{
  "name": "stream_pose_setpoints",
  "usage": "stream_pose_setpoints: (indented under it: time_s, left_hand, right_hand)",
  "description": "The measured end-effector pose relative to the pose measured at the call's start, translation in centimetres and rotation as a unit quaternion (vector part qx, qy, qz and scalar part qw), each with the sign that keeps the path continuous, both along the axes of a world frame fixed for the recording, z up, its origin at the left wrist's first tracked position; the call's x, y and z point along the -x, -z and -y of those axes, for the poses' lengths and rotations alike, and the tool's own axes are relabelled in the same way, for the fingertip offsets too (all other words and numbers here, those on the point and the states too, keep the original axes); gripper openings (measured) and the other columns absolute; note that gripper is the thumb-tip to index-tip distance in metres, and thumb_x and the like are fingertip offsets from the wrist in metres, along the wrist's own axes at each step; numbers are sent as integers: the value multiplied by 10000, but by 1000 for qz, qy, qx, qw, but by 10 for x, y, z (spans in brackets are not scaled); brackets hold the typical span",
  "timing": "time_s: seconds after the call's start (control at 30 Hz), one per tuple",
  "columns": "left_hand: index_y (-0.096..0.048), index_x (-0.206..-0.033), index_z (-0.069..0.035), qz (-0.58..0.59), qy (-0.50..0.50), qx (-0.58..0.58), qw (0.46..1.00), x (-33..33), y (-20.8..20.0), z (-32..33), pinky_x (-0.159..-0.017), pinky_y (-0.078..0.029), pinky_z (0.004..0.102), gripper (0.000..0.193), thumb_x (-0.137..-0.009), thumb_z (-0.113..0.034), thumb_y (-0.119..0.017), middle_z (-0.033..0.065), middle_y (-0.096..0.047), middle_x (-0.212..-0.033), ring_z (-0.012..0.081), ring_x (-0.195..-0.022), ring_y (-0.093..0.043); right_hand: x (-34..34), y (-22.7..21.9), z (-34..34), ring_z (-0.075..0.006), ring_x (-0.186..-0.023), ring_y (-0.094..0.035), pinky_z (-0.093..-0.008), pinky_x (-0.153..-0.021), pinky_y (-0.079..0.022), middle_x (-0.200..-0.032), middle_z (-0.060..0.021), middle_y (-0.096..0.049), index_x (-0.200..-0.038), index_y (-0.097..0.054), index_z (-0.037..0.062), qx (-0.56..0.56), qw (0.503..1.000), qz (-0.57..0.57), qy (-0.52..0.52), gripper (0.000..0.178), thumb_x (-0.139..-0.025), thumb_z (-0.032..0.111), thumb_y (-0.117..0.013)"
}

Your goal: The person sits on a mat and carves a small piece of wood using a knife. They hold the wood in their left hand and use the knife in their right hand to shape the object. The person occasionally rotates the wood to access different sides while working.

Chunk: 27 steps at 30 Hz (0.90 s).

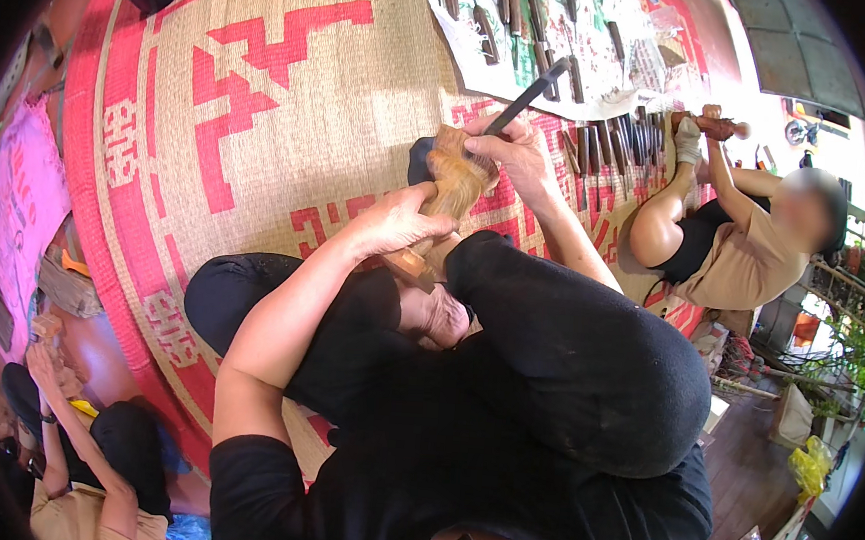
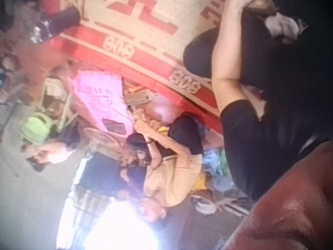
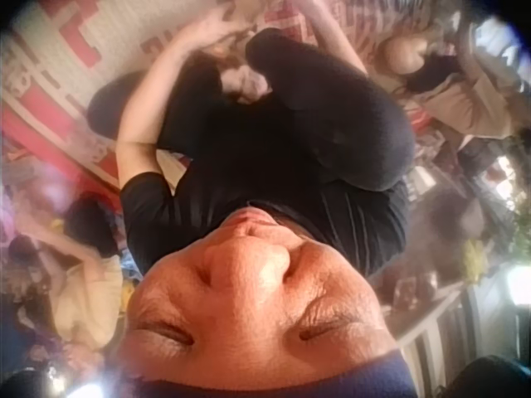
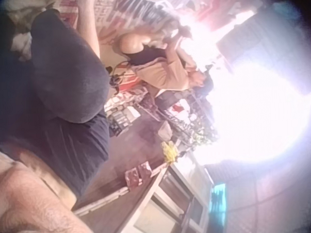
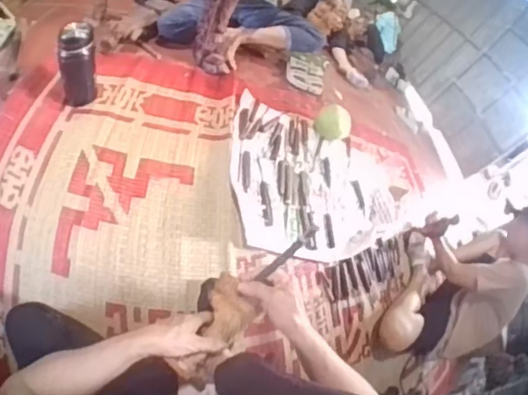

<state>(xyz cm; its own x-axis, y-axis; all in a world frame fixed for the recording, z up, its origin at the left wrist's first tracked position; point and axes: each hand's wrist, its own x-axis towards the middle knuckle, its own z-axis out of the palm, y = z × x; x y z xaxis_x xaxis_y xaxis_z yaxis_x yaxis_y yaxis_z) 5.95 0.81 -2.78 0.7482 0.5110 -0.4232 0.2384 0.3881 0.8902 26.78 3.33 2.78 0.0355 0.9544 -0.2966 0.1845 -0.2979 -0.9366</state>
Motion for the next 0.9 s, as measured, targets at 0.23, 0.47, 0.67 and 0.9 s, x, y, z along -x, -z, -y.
stream_pose_setpoints:
  time_s: [0.23,0.47,0.67,0.9]
  left_hand:
    - [-552,-1224,47,3,-17,-15,1000,-1,3,3,-865,-473,345,640,-773,-393,-665,205,-653,-1050,245,-979,-638]
    - [-548,-1245,28,-14,15,11,1000,1,-11,-4,-874,-468,343,645,-770,-394,-656,213,-650,-1072,252,-1004,-632]
    - [-551,-1231,35,3,-23,-14,1000,1,4,4,-856,-472,345,659,-755,-406,-663,204,-651,-1056,248,-979,-633]
    - [-541,-1236,51,-1,-4,13,1000,2,-6,-1,-854,-477,343,664,-773,-408,-668,197,-653,-1050,241,-978,-636]
  right_hand:
    - [-17,-2,-9,-105,-731,-631,-270,-710,-506,-775,-42,-685,-852,-682,26,-22,997,-19,65,69,-807,78,-690]
    - [-2,4,4,-97,-710,-620,-252,-669,-494,-782,-46,-688,-873,-693,17,34,999,25,-1,76,-810,44,-660]
    - [-15,1,-3,-103,-697,-614,-259,-667,-486,-764,-45,-680,-848,-688,25,-19,998,-9,54,48,-813,51,-667]
    - [-2,-3,6,-113,-706,-633,-274,-673,-505,-784,-60,-694,-856,-683,24,19,999,20,19,59,-811,61,-676]
